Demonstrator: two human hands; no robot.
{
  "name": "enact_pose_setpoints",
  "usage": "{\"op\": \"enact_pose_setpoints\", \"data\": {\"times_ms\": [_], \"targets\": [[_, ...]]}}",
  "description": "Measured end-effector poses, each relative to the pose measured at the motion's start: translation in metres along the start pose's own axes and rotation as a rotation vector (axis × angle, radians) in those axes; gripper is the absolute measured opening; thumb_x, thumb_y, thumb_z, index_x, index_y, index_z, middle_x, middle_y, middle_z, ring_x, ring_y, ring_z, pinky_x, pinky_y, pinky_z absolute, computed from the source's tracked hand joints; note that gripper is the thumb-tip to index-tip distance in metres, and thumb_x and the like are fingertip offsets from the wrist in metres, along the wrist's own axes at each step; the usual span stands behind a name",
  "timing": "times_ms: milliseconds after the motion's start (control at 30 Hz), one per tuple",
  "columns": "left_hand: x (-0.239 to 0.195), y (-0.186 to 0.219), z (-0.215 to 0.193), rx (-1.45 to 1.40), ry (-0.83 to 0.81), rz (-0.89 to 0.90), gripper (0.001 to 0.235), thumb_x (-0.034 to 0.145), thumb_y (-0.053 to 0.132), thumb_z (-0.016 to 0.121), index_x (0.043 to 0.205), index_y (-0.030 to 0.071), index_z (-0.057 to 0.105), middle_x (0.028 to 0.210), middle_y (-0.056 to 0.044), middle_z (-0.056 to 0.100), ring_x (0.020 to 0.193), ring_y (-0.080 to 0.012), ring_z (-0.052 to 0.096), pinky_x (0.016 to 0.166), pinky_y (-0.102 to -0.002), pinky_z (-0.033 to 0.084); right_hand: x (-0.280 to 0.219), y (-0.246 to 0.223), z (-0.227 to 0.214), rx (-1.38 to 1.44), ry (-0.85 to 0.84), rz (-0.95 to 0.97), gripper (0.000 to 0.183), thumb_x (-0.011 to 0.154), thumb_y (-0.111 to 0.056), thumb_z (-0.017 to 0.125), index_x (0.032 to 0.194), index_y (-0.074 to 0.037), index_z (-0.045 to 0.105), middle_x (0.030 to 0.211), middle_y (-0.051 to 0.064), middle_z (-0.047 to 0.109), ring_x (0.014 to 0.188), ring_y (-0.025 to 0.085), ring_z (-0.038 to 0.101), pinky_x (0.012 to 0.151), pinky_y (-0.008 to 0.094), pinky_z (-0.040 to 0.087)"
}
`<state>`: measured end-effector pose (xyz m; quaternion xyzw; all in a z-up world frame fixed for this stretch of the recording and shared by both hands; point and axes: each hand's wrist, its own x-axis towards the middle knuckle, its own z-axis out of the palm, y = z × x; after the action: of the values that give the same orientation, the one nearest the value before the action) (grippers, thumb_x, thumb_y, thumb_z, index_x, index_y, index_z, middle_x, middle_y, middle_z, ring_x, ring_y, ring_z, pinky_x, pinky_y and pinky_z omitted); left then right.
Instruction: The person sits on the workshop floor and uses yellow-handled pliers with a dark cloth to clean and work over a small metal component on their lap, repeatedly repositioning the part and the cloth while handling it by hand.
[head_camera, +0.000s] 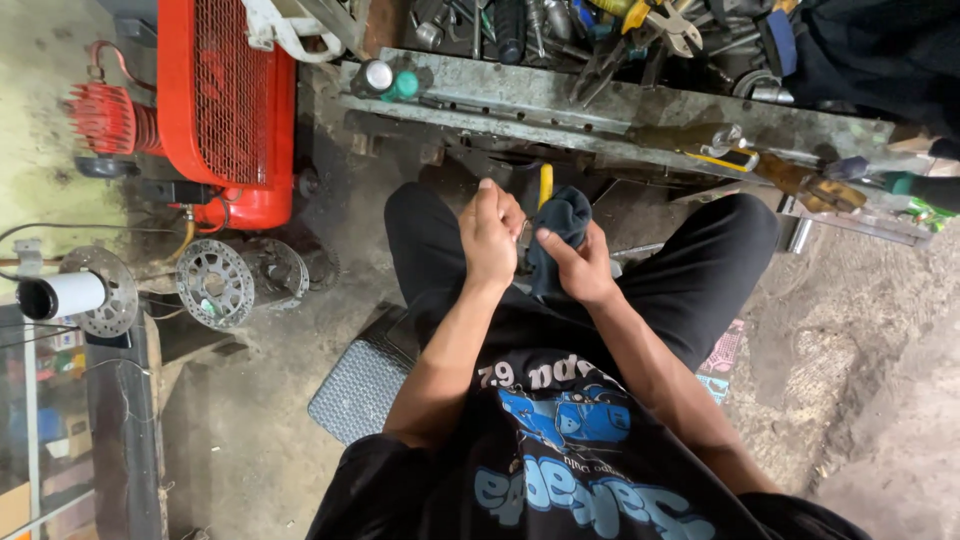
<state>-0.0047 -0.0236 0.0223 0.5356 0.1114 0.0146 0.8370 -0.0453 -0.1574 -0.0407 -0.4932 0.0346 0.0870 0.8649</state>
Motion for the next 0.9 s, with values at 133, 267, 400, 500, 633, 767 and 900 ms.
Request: {"op": "enact_pose_setpoints", "data": {"times_ms": [133, 267, 400, 500, 633, 767, 900], "targets": [[0.002, 0.001, -0.005, 0.179, 0.022, 0.033, 0.047, 0.112, 0.033, 0.039, 0.07, 0.012, 0.037, 0.058, -0.001, 0.041, 0.052, -0.0108, 0.034, 0.05, -0.028, 0.029, 0.004, -0.014, 0.001, -0.218, 0.001, -0.024, 0.01, 0.101, -0.003, 0.068, 0.11, 0.0, 0.066, 0.099, 0.0, 0.068, 0.089, 0.008, 0.061, 0.081, 0.027, 0.053], [0.006, 0.003, -0.022, 0.186, -0.006, 0.036, 0.05, 0.114, 0.034, 0.039, 0.069, 0.012, 0.041, 0.056, 0.001, 0.039, 0.051, -0.0109, 0.033, 0.052, -0.031, 0.03, 0.009, -0.007, -0.021, -0.532, -0.004, -0.167, 0.024, 0.095, -0.004, 0.066, 0.118, 0.001, 0.067, 0.109, 0.006, 0.074, 0.098, 0.011, 0.066, 0.091, 0.029, 0.055], [0.005, 0.02, -0.028, -0.185, -0.033, -0.12, 0.044, 0.112, 0.033, 0.044, 0.071, 0.016, 0.035, 0.055, 0.002, 0.03, 0.046, -0.0121, 0.028, 0.051, -0.033, 0.028, 0.016, -0.001, -0.036, -0.037, -0.001, 0.208, 0.034, 0.105, -0.024, 0.059, 0.13, -0.003, 0.067, 0.122, 0.006, 0.074, 0.104, 0.015, 0.07, 0.094, 0.032, 0.057], [0.002, 0.031, -0.016, -0.33, -0.037, -0.23, 0.043, 0.109, 0.033, 0.044, 0.071, 0.016, 0.036, 0.055, 0.002, 0.028, 0.045, -0.0122, 0.027, 0.052, -0.033, 0.029, 0.015, 0.077, -0.079, 0.424, -0.089, 0.425, 0.053, 0.114, -0.046, 0.052, 0.137, 0.002, 0.058, 0.12, 0.015, 0.073, 0.105, 0.03, 0.07, 0.095, 0.046, 0.057], [0.01, 0.008, -0.019, -0.337, 0.075, -0.343, 0.041, 0.106, 0.033, 0.046, 0.07, 0.017, 0.037, 0.056, 0.002, 0.03, 0.046, -0.0119, 0.027, 0.052, -0.032, 0.029, -0.001, 0.028, -0.032, 0.69, -0.105, 0.549, 0.074, 0.097, -0.06, 0.044, 0.15, -0.008, 0.047, 0.139, 0.011, 0.066, 0.126, 0.029, 0.064, 0.109, 0.044, 0.051], [0.02, -0.025, -0.027, -0.217, 0.197, -0.462, 0.04, 0.105, 0.033, 0.051, 0.069, 0.019, 0.039, 0.058, 0.007, 0.029, 0.05, -0.009, 0.026, 0.048, -0.028, 0.023, -0.002, 0.039, -0.038, 0.784, -0.155, 0.469, 0.078, 0.098, -0.062, 0.051, 0.153, -0.007, 0.046, 0.144, 0.014, 0.061, 0.129, 0.032, 0.06, 0.112, 0.048, 0.046], [0.028, -0.033, -0.04, -0.169, 0.213, -0.466, 0.041, 0.105, 0.03, 0.054, 0.069, 0.02, 0.038, 0.062, 0.008, 0.032, 0.053, -0.0076, 0.028, 0.049, -0.028, 0.021, -0.004, 0.093, -0.077, 0.639, -0.161, 0.548, 0.068, 0.1, -0.045, 0.066, 0.148, 0.0, 0.05, 0.138, 0.017, 0.063, 0.125, 0.032, 0.062, 0.114, 0.048, 0.046]]}}
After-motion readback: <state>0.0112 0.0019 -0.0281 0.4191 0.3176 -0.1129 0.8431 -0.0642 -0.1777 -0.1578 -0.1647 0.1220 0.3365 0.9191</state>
